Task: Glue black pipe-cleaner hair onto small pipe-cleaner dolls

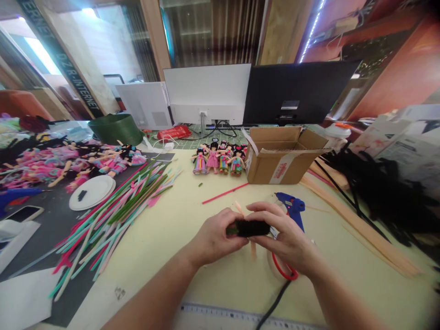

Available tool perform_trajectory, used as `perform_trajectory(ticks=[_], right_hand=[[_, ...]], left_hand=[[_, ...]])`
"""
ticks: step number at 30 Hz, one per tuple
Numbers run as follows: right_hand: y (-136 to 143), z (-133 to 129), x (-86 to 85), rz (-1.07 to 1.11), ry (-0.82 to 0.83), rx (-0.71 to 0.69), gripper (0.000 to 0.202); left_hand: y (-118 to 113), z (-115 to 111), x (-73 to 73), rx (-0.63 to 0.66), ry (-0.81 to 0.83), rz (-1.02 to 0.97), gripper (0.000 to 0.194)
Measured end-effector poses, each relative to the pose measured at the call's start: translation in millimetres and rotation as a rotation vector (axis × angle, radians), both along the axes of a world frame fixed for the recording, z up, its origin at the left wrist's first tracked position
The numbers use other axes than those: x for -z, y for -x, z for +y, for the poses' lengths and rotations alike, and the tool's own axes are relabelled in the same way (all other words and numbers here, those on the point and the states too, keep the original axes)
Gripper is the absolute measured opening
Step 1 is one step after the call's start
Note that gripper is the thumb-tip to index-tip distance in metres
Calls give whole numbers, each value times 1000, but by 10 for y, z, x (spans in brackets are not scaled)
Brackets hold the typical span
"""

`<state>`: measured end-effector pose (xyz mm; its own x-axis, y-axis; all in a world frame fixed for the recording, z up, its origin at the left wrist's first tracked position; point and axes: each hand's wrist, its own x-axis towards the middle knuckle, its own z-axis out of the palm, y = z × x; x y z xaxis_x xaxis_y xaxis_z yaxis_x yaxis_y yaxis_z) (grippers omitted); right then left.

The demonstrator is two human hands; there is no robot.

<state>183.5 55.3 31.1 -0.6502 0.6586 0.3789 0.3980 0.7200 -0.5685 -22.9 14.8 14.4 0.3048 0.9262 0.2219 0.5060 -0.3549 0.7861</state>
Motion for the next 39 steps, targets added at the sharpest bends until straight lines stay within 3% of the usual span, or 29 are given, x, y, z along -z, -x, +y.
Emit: perform_trajectory(ticks=[10, 17, 26, 30, 34, 36, 39], right_hand=[[45, -22, 31, -49, -26, -65, 30], [68, -34, 54, -28, 21, -73, 33], [90, -28, 60, 28, 85, -65, 36], [41, 42, 104, 165, 165, 86, 47], [-19, 135, 196, 310, 340, 355, 29], [-8, 145, 216, 272, 431, 375, 27], [76, 91, 194, 179, 537, 299, 30]], left_hand=[[23, 25, 49, 76, 82, -56, 40], [14, 22, 42, 59, 113, -35, 26], [3, 25, 49, 19, 174, -75, 33], [1, 50, 82, -57, 230, -170, 38], [-7, 66, 82, -148, 195, -315, 39], [-16, 62, 78, -182, 166, -371, 39], [-30, 50, 79, -249, 108, -377, 39]])
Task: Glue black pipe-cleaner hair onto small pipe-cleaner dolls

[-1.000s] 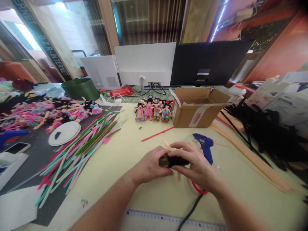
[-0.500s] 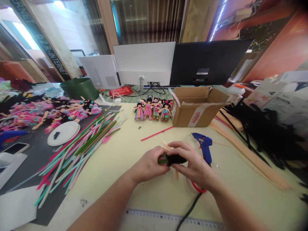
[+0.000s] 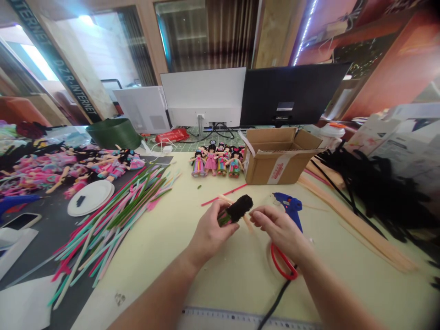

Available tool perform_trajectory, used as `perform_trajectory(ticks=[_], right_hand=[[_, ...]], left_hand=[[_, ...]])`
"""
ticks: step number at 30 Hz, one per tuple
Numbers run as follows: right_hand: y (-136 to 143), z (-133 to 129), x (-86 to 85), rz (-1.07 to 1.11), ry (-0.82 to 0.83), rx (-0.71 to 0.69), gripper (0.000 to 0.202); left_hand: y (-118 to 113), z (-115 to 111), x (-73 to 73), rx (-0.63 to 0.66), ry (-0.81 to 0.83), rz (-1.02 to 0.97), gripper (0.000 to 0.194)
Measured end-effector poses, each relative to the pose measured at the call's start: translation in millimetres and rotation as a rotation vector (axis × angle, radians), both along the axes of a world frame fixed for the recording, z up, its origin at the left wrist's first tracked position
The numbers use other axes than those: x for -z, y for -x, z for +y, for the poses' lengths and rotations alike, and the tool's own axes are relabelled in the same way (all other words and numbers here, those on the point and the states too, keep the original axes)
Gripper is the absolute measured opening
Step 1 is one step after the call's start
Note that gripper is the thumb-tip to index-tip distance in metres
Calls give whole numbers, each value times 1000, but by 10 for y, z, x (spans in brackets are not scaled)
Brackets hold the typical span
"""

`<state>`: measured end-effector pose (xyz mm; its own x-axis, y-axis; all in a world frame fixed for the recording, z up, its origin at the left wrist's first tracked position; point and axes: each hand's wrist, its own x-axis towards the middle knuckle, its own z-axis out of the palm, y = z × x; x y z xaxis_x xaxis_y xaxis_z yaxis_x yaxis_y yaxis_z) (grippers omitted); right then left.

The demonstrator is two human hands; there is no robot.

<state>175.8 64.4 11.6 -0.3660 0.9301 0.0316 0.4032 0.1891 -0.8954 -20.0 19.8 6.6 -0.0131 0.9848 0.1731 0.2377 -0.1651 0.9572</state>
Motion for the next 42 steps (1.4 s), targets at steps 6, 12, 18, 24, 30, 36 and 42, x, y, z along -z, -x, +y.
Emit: perform_trajectory(ticks=[6, 12, 18, 24, 30, 36, 42], right_hand=[[159, -111, -7, 65, 19, -60, 31], [141, -126, 18, 142, -227, 217, 20], [153, -189, -16, 23, -388, 151, 11], [195, -142, 8, 194, -101, 268, 28], [277, -96, 162, 256, 33, 207, 34], [325, -119, 250, 328, 71, 223, 33], [354, -149, 172, 556, 225, 149, 40]], left_hand=[[-5, -9, 7, -69, -24, 114, 34], [-42, -23, 21, -52, 40, 177, 34], [-116, -45, 64, -7, 29, 171, 33], [-114, -38, 38, -1, 57, 22, 36], [-172, -75, 62, 4, 12, -26, 33], [-185, -92, 84, -39, 15, 50, 31], [-180, -59, 44, -32, 30, -60, 32]])
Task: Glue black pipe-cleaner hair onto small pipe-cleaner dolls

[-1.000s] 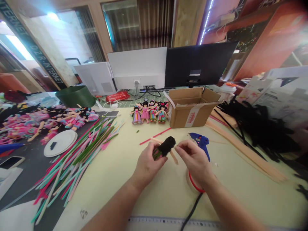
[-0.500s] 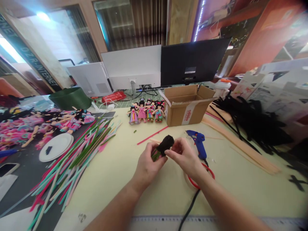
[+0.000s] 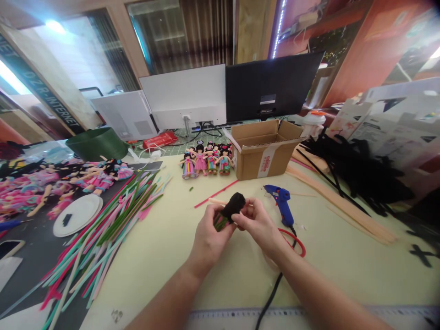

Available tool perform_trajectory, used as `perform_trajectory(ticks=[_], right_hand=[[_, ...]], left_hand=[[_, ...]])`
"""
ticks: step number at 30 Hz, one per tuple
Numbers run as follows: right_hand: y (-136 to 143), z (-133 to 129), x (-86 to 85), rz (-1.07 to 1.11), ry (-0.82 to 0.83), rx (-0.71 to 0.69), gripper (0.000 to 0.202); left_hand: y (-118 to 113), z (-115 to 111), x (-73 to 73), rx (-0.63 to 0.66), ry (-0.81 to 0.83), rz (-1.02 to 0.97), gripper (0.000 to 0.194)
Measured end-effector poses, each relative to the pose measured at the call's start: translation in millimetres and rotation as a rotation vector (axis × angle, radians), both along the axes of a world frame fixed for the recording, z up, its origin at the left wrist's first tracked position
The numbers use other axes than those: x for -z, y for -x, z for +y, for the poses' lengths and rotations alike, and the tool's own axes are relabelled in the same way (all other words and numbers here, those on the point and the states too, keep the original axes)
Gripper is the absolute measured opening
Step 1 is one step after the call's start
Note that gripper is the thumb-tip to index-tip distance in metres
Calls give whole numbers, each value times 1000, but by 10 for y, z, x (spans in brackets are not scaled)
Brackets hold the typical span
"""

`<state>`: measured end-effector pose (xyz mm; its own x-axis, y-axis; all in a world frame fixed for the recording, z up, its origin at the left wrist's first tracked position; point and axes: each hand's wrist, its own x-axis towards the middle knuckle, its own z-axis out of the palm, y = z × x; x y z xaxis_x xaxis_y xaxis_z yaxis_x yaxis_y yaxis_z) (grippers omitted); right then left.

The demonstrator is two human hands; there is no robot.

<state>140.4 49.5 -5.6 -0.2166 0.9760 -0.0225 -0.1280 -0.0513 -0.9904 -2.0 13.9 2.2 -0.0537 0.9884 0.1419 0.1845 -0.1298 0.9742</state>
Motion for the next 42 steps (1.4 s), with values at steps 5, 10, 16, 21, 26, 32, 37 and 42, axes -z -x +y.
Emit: perform_trajectory(ticks=[5, 10, 16, 21, 26, 32, 37, 42], right_hand=[[-36, 14, -21, -87, 40, -111, 39], [-89, 44, -50, -25, 100, -83, 41], [-124, 48, -121, -70, 100, -54, 36], [-123, 27, -161, -60, 98, -41, 32], [-136, 32, -154, -59, 99, -63, 31], [-121, 26, -169, -25, 101, -71, 33], [-90, 1, -155, -4, 88, -86, 32], [-50, -43, -151, -18, 84, -109, 27]], left_hand=[[40, 42, -17, 52, 66, -114, 41], [112, 67, 3, 148, 240, -371, 41], [149, 93, 16, 174, 235, -326, 37], [142, 75, -3, 236, 185, -339, 43], [151, 69, -29, 217, 287, -448, 36], [163, 76, -46, 224, 375, -520, 32], [152, 71, -19, 254, 331, -522, 39], [117, 73, 25, 197, 229, -448, 42]])
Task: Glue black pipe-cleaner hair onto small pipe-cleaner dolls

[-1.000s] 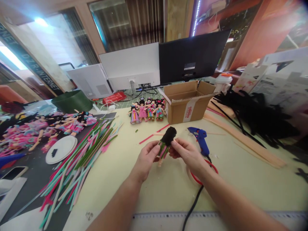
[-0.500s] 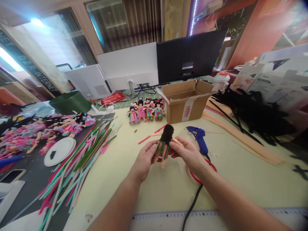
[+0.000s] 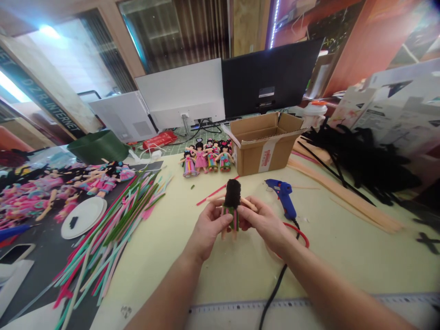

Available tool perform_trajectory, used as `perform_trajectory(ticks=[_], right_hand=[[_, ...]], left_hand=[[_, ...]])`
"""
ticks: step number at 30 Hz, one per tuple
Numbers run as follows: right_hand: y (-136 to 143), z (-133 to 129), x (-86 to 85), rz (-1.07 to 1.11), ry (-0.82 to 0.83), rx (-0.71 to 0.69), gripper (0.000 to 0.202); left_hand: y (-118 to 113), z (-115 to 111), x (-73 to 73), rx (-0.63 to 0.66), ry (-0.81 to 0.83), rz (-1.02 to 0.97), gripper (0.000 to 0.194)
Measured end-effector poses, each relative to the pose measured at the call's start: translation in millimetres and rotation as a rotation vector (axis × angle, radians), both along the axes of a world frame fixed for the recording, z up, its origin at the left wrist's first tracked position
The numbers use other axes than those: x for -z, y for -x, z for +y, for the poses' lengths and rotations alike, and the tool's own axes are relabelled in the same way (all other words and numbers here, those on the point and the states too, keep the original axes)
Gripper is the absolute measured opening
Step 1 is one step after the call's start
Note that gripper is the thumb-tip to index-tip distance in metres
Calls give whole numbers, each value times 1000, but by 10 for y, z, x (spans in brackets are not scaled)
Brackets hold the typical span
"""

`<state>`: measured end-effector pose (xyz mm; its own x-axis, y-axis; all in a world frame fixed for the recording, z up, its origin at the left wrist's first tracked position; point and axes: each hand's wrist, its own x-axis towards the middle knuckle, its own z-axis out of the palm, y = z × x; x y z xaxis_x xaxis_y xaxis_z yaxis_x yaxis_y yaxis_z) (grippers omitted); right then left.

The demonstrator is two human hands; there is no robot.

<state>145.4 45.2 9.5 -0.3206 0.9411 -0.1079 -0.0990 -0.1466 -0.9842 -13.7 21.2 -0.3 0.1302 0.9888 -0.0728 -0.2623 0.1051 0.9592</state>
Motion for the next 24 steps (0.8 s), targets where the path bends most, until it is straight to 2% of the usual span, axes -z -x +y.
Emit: perform_trajectory(ticks=[4, 7, 17, 24], right_hand=[[33, -10, 14, -73, 16, 19, 30], [45, -11, 19, -90, 25, 22, 28], [59, 0, 66, -135, 7, 8, 19], [62, -10, 89, -148, -17, 6, 17]], left_hand=[[-25, -12, -7, -81, -34, 166, 51], [-18, -8, -16, -34, -37, 209, 55], [29, 23, -45, 11, -87, 279, 34], [32, 31, -45, 31, -77, 319, 39]])
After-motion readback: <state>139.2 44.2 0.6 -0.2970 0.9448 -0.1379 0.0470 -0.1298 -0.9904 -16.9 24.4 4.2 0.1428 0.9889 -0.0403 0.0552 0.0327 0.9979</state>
